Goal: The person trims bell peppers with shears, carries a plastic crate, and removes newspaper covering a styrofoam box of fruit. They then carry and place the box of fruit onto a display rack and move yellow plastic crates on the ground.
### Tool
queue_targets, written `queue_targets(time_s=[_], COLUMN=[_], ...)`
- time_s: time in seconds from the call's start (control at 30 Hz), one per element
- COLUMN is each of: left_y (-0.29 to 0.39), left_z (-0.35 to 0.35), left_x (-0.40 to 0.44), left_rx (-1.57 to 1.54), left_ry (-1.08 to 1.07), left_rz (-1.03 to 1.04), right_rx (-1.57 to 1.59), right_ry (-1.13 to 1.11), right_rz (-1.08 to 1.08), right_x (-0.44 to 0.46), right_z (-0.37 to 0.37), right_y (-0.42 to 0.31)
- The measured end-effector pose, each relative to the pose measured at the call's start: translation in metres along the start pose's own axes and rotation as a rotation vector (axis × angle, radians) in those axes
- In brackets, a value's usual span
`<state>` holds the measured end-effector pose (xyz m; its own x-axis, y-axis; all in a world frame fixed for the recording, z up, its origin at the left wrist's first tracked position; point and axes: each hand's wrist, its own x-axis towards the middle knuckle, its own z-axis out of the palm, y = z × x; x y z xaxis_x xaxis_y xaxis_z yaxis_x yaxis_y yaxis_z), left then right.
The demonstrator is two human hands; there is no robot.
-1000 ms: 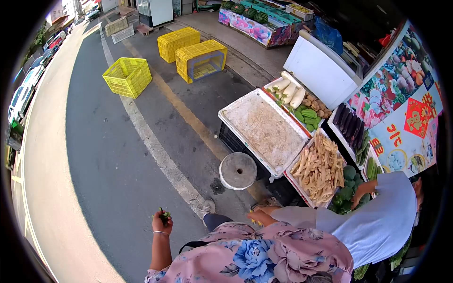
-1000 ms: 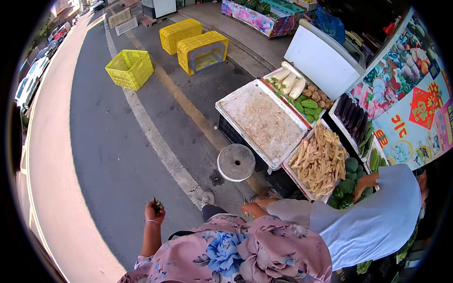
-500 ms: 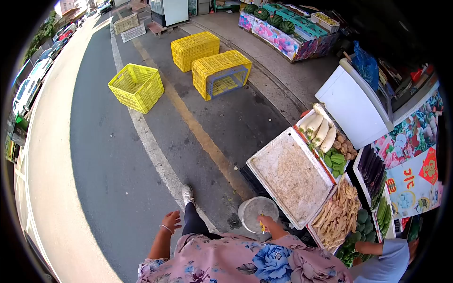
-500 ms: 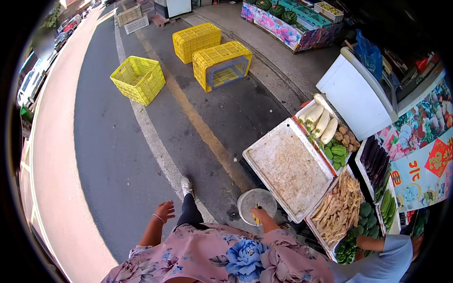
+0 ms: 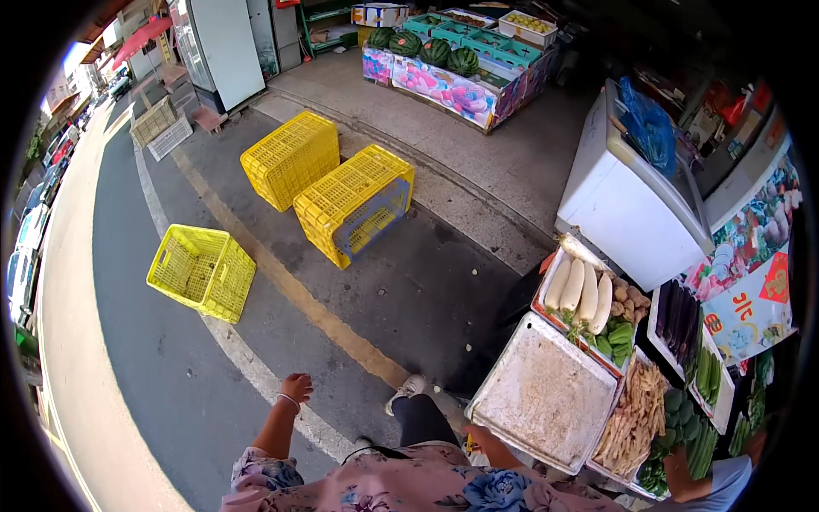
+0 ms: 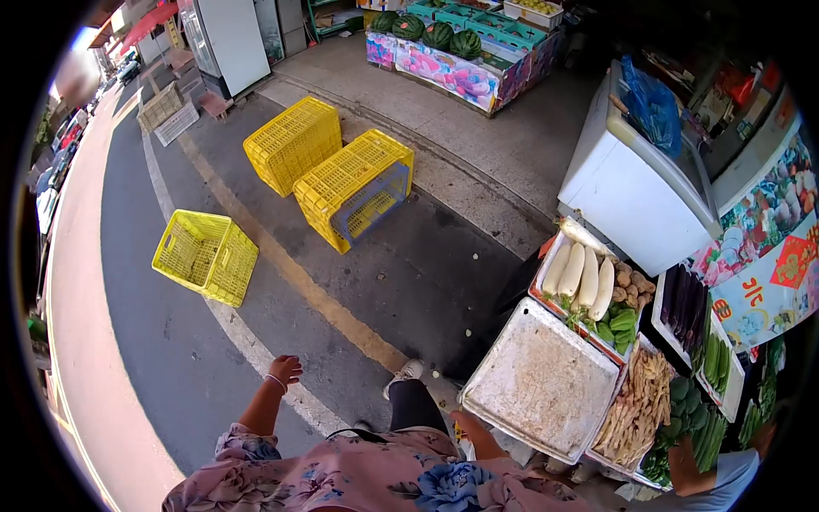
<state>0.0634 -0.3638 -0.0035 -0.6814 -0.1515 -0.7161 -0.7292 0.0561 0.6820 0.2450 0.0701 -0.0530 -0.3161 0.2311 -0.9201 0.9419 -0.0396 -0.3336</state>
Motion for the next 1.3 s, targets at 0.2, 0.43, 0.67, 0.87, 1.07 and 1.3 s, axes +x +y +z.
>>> queue_targets(time_s=[0.2,0.43,0.67,0.87,1.07,1.3], left_y=[0.102,0.12,0.185,0.415,0.724,0.846], left_z=[0.057,0.045,0.076,0.241,0.562,0.773], left_x=[0.085,0.136,0.236,0.412,0.502,0.378], left_rx=[-0.121,0.156,0.138,0.572,0.839,0.541], left_ry=[-0.085,0.11,0.281,0.016,-0.02,-0.774], left_rz=[-0.019,-0.394,-0.681,-0.352,0.43,0.608], right_rx=[-0.263,0.212,0.264,0.365,0.325,0.134], right_ry=[-0.186,0.176,0.237,0.195,0.152,0.044], right_rz=[-0.249,0.092,0.144,0.208,0.247,0.259], right_x=[0.096,0.123,0.179,0.204,0.232,0.27], right_z=[-0.069,-0.161,-0.205,-0.245,-0.312,-0.435], right_y=[-0.081,-0.285,-0.455,-0.541,-0.619,-0.746])
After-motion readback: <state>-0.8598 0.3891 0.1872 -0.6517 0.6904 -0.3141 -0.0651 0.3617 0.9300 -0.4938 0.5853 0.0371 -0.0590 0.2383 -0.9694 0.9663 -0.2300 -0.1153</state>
